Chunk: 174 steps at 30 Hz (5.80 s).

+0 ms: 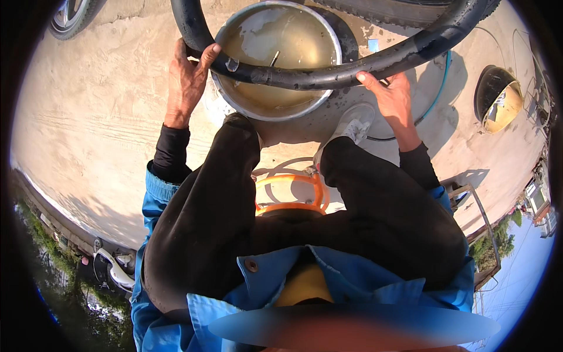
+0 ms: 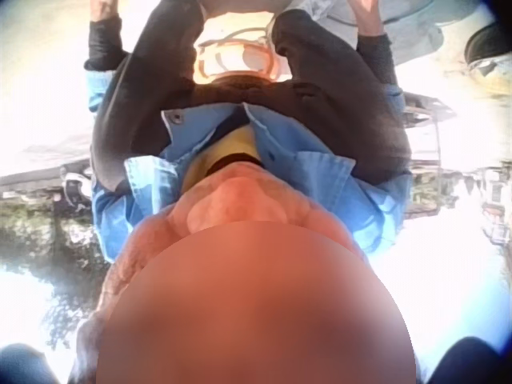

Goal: The person soaks a bicycle inner tube in a metal bowl of water to locate leaks, then installs the tube into the tire and rim, and secures the valve stem with a zip tie.

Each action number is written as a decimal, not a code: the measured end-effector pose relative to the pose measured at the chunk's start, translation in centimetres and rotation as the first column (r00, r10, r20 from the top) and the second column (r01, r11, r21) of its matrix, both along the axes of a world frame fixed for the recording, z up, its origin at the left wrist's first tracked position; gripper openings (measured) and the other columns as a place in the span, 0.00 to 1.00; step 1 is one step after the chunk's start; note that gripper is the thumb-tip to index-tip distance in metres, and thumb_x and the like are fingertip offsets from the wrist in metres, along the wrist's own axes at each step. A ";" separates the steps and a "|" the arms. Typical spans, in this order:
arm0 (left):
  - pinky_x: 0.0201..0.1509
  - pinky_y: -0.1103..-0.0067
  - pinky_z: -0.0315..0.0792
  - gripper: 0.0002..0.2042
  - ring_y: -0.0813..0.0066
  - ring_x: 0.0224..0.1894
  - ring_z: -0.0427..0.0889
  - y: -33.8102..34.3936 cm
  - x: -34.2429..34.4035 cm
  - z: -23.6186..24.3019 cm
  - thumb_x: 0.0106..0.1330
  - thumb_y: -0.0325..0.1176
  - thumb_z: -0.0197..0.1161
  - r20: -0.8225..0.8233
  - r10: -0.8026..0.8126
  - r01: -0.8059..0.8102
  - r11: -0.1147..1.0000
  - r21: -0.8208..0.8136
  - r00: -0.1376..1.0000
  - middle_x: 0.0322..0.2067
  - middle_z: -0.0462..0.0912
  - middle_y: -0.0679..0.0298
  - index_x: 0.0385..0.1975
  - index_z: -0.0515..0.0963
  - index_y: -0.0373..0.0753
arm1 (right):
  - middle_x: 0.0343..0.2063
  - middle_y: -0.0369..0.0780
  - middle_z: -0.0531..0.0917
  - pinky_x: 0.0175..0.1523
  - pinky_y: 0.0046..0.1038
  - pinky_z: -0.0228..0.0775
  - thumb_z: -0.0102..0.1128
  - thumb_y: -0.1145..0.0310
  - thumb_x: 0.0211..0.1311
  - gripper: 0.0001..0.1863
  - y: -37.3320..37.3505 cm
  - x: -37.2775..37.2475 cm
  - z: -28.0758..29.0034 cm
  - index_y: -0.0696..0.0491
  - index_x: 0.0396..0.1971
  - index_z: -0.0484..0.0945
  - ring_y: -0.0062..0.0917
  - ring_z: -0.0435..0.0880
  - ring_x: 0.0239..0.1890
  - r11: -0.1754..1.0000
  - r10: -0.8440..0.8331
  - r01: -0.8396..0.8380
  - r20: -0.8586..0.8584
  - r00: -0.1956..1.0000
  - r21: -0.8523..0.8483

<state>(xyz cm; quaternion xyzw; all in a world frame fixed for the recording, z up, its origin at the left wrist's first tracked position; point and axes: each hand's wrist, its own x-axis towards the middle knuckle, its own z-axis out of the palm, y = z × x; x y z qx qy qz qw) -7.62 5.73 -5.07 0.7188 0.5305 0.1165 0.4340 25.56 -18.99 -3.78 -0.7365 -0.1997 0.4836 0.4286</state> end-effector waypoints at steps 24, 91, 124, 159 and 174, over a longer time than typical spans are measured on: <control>0.51 0.61 0.77 0.30 0.46 0.48 0.81 -0.3 0.0 -4.1 0.64 0.45 0.77 -0.207 -0.254 0.287 0.946 0.148 0.945 0.47 0.78 0.50 0.55 0.71 0.33 | 0.42 0.42 0.88 0.54 0.35 0.79 0.81 0.69 0.56 0.22 3.2 -5.1 -4.4 0.57 0.47 0.81 0.32 0.87 0.45 0.994 0.108 -0.105 0.199 0.974 -0.027; 0.56 0.60 0.78 0.33 0.41 0.52 0.82 -1.4 0.1 -6.7 0.64 0.44 0.77 -0.153 -0.248 0.274 0.944 0.182 0.956 0.49 0.81 0.41 0.59 0.68 0.30 | 0.45 0.45 0.87 0.56 0.37 0.78 0.79 0.65 0.57 0.28 2.9 -5.7 -7.1 0.59 0.53 0.76 0.35 0.87 0.47 0.994 0.109 -0.106 0.271 0.956 -0.027; 0.44 0.75 0.73 0.30 0.73 0.38 0.78 3.5 -0.1 2.8 0.74 0.57 0.65 0.063 0.278 -0.273 0.959 -0.078 0.958 0.35 0.81 0.61 0.48 0.77 0.29 | 0.52 0.42 0.80 0.57 0.24 0.72 0.71 0.68 0.71 0.39 5.9 8.7 7.3 0.61 0.73 0.59 0.22 0.80 0.51 0.939 -0.212 0.082 0.371 0.904 0.335; 0.49 0.57 0.79 0.31 0.40 0.48 0.83 -1.5 0.8 -6.8 0.61 0.43 0.79 -0.150 -0.171 0.209 0.935 0.286 0.974 0.48 0.78 0.43 0.53 0.67 0.33 | 0.42 0.41 0.88 0.53 0.32 0.80 0.81 0.71 0.58 0.25 2.4 -4.7 -4.2 0.60 0.51 0.76 0.27 0.87 0.44 1.000 0.001 0.005 0.224 0.975 -0.023; 0.49 0.56 0.78 0.27 0.39 0.47 0.82 -2.0 1.3 -6.9 0.63 0.41 0.77 -0.208 -0.148 0.204 0.938 0.279 0.967 0.46 0.79 0.44 0.51 0.67 0.34 | 0.42 0.42 0.89 0.53 0.34 0.79 0.81 0.70 0.57 0.25 2.5 -5.4 -5.5 0.59 0.50 0.77 0.29 0.88 0.44 0.998 -0.061 0.063 0.307 0.950 0.004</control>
